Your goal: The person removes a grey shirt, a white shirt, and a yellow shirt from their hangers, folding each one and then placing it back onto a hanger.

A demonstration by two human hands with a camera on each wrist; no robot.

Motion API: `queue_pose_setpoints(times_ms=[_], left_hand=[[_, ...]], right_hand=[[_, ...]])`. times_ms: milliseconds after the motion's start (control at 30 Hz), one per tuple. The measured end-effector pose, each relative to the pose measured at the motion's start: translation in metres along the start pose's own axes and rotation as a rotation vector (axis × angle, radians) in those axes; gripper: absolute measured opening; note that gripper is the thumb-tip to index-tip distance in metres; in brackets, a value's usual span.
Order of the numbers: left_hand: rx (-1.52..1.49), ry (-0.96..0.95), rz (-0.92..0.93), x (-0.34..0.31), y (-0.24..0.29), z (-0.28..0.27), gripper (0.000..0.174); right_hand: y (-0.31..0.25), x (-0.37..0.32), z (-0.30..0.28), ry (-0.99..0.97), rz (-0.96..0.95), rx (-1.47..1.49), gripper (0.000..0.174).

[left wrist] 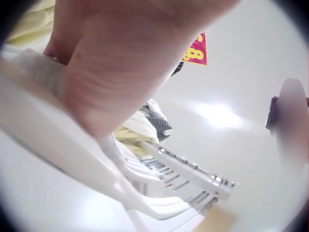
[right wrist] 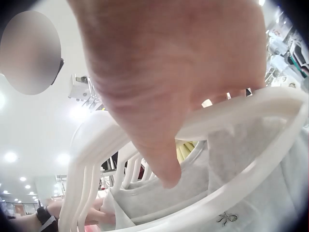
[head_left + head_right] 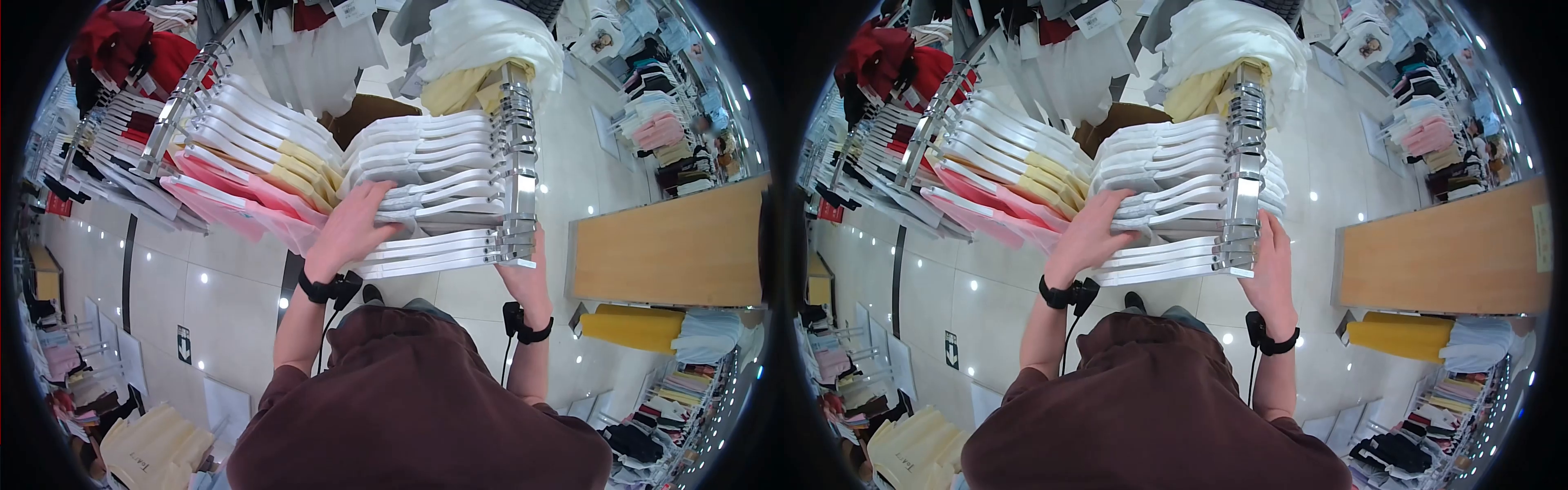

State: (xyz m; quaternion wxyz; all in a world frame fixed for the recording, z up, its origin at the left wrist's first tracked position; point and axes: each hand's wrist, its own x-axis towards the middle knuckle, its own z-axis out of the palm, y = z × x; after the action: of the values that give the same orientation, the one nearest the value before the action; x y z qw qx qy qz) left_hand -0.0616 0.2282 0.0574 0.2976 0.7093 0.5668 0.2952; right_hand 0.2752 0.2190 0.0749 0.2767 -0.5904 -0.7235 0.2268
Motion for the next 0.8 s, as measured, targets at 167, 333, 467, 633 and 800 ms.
queue_pose_setpoints(times_ms=[167, 333, 467, 633, 800], left_hand=[[-0.032, 0.005, 0.121, 0.023, -0.024, 0.012, 0.060], [-0.122, 0.025, 0.133, 0.030, -0.026, 0.019, 0.055], [-0.134, 0.019, 0.154, 0.030, -0.029, 0.022, 0.058], [-0.169, 0.013, 0.127, 0.022, -0.028, 0.018, 0.063], [-0.136, 0.012, 0.100, 0.020, -0.026, 0.014, 0.063]], right_hand=[[-0.008, 0.006, 0.000, 0.065, -0.158, -0.231, 0.077], [0.006, 0.006, 0.005, 0.140, -0.052, -0.146, 0.072], [0.013, 0.011, 0.005, 0.127, -0.159, -0.289, 0.063], [0.000, -0.002, 0.013, 0.185, -0.094, -0.090, 0.047], [0.005, -0.009, 0.008, 0.142, -0.043, -0.179, 0.047]])
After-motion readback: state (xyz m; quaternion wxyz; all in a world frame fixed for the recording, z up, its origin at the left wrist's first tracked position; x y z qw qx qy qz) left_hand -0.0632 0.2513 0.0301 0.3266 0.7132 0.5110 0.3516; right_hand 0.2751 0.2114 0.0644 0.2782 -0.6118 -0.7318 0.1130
